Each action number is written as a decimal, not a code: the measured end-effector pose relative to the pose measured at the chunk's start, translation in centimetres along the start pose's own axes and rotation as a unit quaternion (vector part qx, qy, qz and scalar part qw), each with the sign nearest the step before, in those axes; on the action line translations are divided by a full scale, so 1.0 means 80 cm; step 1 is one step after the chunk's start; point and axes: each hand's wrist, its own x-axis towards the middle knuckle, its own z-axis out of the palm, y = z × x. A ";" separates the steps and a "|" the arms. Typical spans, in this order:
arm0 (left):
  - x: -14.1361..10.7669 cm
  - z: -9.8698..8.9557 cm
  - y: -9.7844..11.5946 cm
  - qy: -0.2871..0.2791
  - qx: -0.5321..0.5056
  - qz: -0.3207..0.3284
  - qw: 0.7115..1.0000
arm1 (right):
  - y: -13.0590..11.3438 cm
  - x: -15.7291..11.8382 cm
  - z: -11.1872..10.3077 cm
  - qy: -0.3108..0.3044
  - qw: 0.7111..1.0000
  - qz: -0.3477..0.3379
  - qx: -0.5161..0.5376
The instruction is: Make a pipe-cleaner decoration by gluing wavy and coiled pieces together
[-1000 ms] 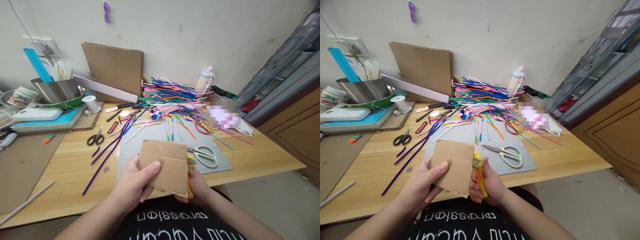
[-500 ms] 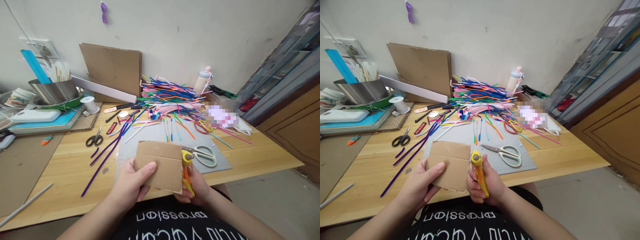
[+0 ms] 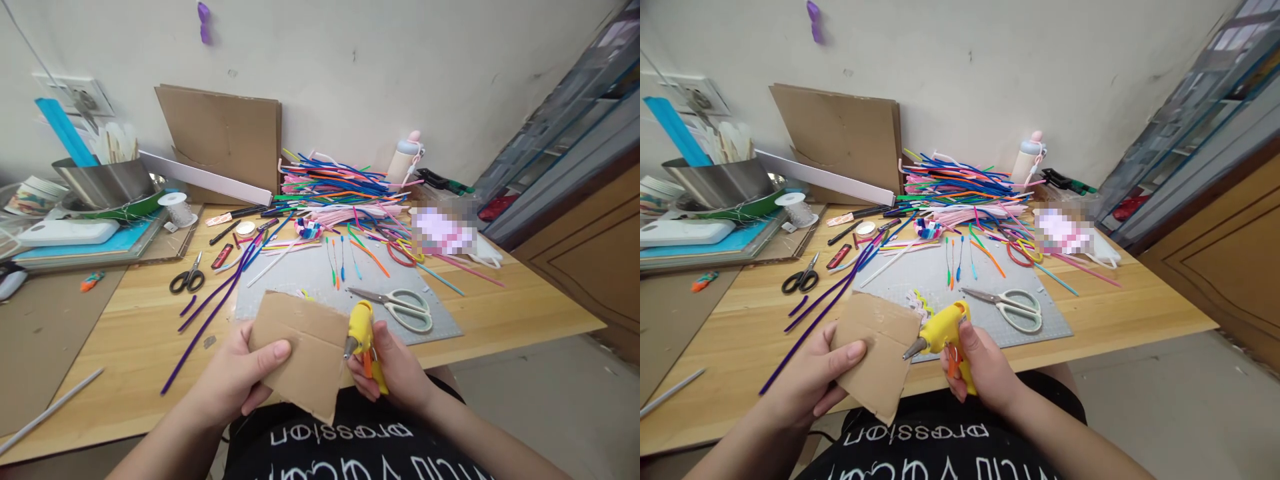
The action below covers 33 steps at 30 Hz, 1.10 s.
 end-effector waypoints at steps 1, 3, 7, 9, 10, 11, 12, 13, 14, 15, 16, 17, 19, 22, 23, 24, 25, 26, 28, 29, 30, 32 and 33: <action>0.001 0.000 -0.002 -0.005 -0.017 -0.005 1.000 | 0.000 0.001 0.001 -0.004 1.000 0.003 0.003; 0.004 0.001 -0.006 -0.013 -0.045 -0.012 0.999 | 0.001 0.003 0.003 -0.013 1.000 0.012 0.012; 0.007 -0.003 -0.012 -0.025 -0.076 -0.019 0.997 | 0.001 0.006 0.005 -0.018 0.999 0.025 0.029; 0.007 -0.006 -0.011 -0.016 -0.089 -0.013 0.996 | 0.001 0.007 0.005 -0.004 0.999 0.032 0.041; 0.006 -0.008 -0.011 -0.013 -0.095 -0.008 0.995 | 0.000 0.007 0.004 0.006 0.998 0.038 0.049; 0.005 -0.009 -0.010 -0.012 -0.099 -0.003 0.995 | 0.000 0.007 0.005 0.015 0.997 0.045 0.059; 0.005 -0.010 -0.009 -0.014 -0.103 0.001 0.995 | -0.001 0.007 0.005 0.018 0.996 0.053 0.072; 0.005 -0.011 -0.008 -0.014 -0.105 0.005 0.994 | -0.001 0.007 0.005 0.012 0.994 0.061 0.088; 0.005 -0.011 -0.007 -0.013 -0.106 0.009 0.994 | -0.002 0.007 0.006 0.000 0.992 0.064 0.104; 0.006 -0.011 -0.007 -0.008 -0.106 0.012 0.994 | -0.001 0.007 0.007 -0.013 0.991 0.062 0.120; 0.007 -0.010 -0.008 -0.001 -0.105 0.013 0.994 | -0.001 0.007 0.008 -0.023 0.990 0.049 0.132; 0.008 -0.009 -0.008 0.005 -0.105 0.015 0.994 | 0.000 0.007 0.008 -0.028 0.990 0.028 0.137; 0.010 -0.007 -0.011 0.016 -0.107 0.018 0.994 | 0.004 0.006 0.008 -0.009 0.992 -0.030 0.123; 0.011 -0.003 -0.015 0.012 -0.110 0.016 0.994 | 0.009 0.004 0.006 0.057 0.989 -0.124 0.050; 0.011 -0.002 -0.016 0.004 -0.113 0.014 0.993 | 0.010 0.003 0.004 0.080 0.984 -0.155 0.024; 0.012 0.000 -0.018 -0.006 -0.119 0.013 0.993 | 0.011 0.003 0.003 0.096 0.978 -0.184 -0.002; 0.013 0.001 -0.020 -0.018 -0.127 0.013 0.992 | 0.012 0.002 0.001 0.106 0.972 -0.210 -0.027; 0.014 0.001 -0.022 -0.030 -0.139 0.015 0.990 | 0.013 0.002 -0.001 0.112 0.965 -0.233 -0.051; 0.017 0.003 -0.026 -0.053 -0.164 0.016 0.985 | 0.014 0.002 -0.005 0.119 0.948 -0.278 -0.102; 0.018 0.003 -0.028 -0.064 -0.176 0.016 0.982 | 0.014 0.001 -0.008 0.121 0.937 -0.299 -0.133; 0.019 0.003 -0.031 -0.073 -0.190 0.013 0.979 | 0.013 0.001 -0.010 0.124 0.924 -0.320 -0.168; 0.020 0.003 -0.035 -0.089 -0.222 0.003 0.971 | 0.011 0.001 -0.014 0.127 0.890 -0.364 -0.243; 0.021 0.003 -0.037 -0.098 -0.239 -0.004 0.966 | 0.009 0.000 -0.016 0.128 0.871 -0.384 -0.279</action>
